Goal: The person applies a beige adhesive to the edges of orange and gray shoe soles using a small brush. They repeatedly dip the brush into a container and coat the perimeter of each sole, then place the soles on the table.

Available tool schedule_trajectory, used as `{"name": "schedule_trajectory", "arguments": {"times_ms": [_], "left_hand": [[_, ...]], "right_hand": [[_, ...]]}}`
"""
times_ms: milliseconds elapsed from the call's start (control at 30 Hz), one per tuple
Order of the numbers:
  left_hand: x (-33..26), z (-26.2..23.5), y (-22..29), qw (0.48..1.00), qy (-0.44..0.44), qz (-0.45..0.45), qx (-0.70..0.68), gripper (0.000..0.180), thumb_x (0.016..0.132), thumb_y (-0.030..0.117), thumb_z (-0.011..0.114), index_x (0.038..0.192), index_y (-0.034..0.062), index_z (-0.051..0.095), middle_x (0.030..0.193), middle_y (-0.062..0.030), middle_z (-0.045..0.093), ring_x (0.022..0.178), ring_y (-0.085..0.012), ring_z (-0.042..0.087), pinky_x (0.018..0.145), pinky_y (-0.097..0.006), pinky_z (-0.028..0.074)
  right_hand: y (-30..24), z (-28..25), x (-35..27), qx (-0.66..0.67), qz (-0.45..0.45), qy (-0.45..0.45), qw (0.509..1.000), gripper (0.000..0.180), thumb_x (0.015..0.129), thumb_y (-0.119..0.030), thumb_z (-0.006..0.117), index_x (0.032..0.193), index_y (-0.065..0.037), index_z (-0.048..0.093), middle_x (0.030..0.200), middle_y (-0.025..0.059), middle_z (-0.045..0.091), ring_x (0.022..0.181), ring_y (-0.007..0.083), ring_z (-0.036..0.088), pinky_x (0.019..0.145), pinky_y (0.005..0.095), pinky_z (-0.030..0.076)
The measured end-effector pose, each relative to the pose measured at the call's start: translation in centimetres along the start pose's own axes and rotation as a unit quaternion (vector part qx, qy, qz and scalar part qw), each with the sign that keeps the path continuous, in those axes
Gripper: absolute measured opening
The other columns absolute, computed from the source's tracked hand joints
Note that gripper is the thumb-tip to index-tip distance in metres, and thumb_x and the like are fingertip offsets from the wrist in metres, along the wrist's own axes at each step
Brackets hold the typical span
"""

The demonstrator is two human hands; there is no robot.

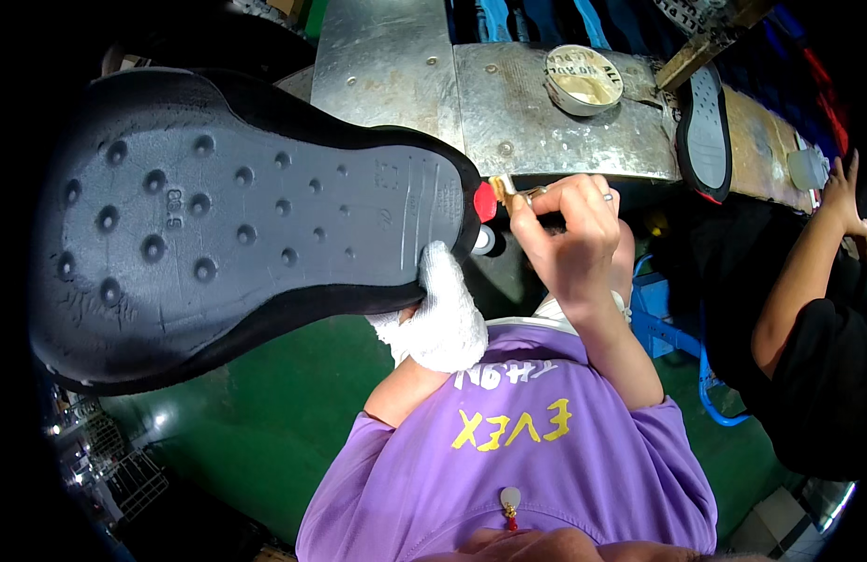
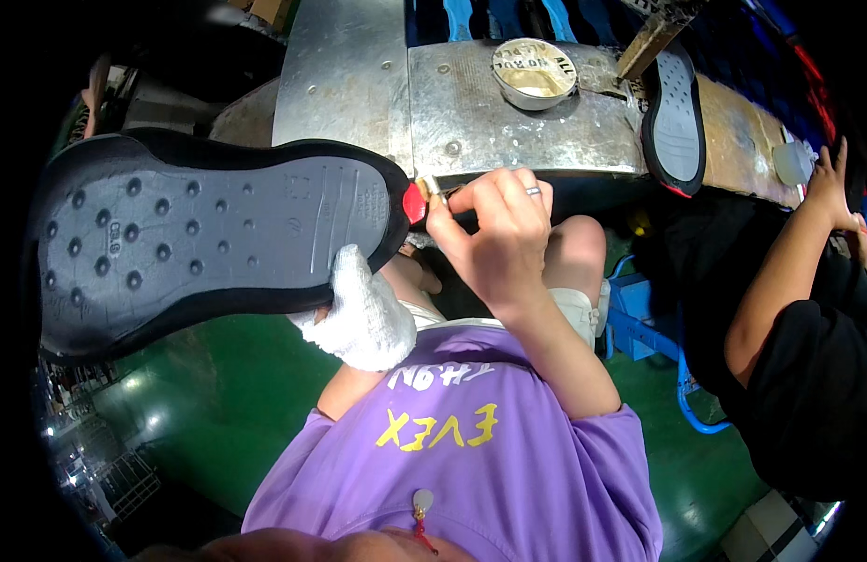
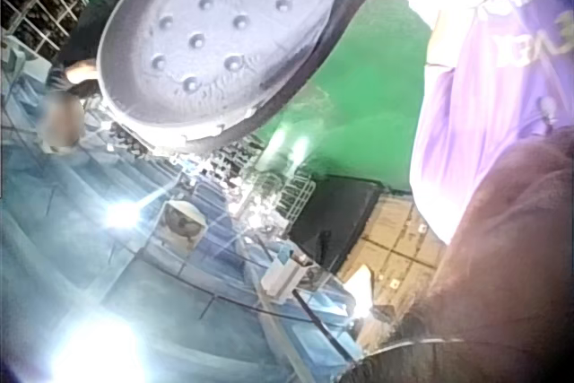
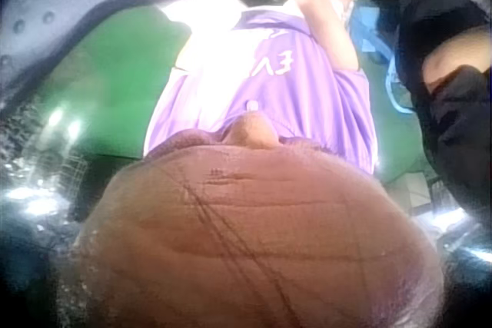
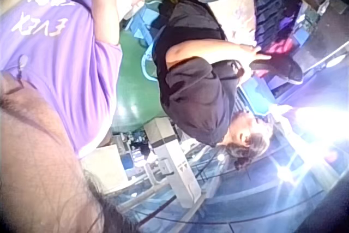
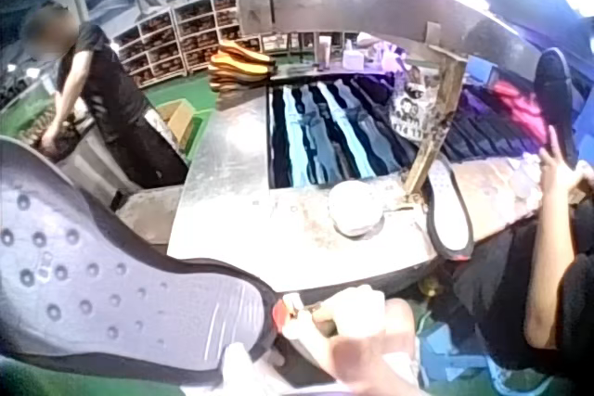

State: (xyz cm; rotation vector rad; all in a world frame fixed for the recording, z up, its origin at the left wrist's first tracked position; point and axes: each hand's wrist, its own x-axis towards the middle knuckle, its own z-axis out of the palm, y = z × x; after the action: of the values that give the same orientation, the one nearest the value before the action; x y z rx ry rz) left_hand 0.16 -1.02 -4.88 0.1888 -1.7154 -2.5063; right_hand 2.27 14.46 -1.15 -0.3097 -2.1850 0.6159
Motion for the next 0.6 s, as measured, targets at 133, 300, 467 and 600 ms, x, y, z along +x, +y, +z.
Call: {"name": "schedule_trajectory", "arguments": {"times_ms": [133,300,467,600], "left_hand": [[-0.9,3.2,3.1,0.991,0.036,0.123,0.043,0.044,0.085,-0.01,0.071,0.127,-0.0015,0.06,0.118,-0.0109,0.069,0.097,-0.0176,0.068,0.08,-0.029,0.058],[0.4,1.3,0.8,0.996,0.074,-0.04,0.007,0.036,0.088,-0.001,0.072,0.123,0.0001,0.062,0.115,-0.0093,0.07,0.093,-0.0144,0.067,0.077,-0.028,0.056],[-0.2,3.0,3.7,0.987,0.056,-0.153,0.006,0.025,0.096,0.004,0.056,0.116,-0.0073,0.063,0.109,-0.0169,0.069,0.087,-0.026,0.068,0.075,-0.038,0.058],[-0.1,1.9,2.4,0.985,0.074,-0.157,-0.003,0.023,0.095,0.01,0.066,0.117,0.0014,0.065,0.102,-0.0087,0.071,0.074,-0.0144,0.064,0.063,-0.028,0.052]], "right_hand": [[0.1,0.8,-0.5,-0.003,-0.008,-0.005,1.0,0.021,0.068,-0.015,0.083,0.067,-0.012,0.061,0.073,0.0006,0.058,0.072,0.0219,0.057,0.071,0.0362,0.039],[0.5,0.3,-0.8,0.004,0.017,-0.005,1.0,0.021,0.068,-0.014,0.082,0.066,-0.013,0.062,0.074,0.001,0.059,0.076,0.0226,0.058,0.072,0.0373,0.038],[0.3,1.0,-1.8,0.013,-0.013,-0.019,1.0,0.021,0.067,-0.015,0.082,0.066,-0.014,0.061,0.075,-0.0003,0.059,0.075,0.0219,0.057,0.073,0.0371,0.037],[0.4,0.6,-1.7,0.017,-0.001,-0.021,1.0,0.023,0.067,-0.016,0.083,0.068,-0.014,0.06,0.076,-0.0002,0.06,0.074,0.0214,0.057,0.074,0.0375,0.037]]}}
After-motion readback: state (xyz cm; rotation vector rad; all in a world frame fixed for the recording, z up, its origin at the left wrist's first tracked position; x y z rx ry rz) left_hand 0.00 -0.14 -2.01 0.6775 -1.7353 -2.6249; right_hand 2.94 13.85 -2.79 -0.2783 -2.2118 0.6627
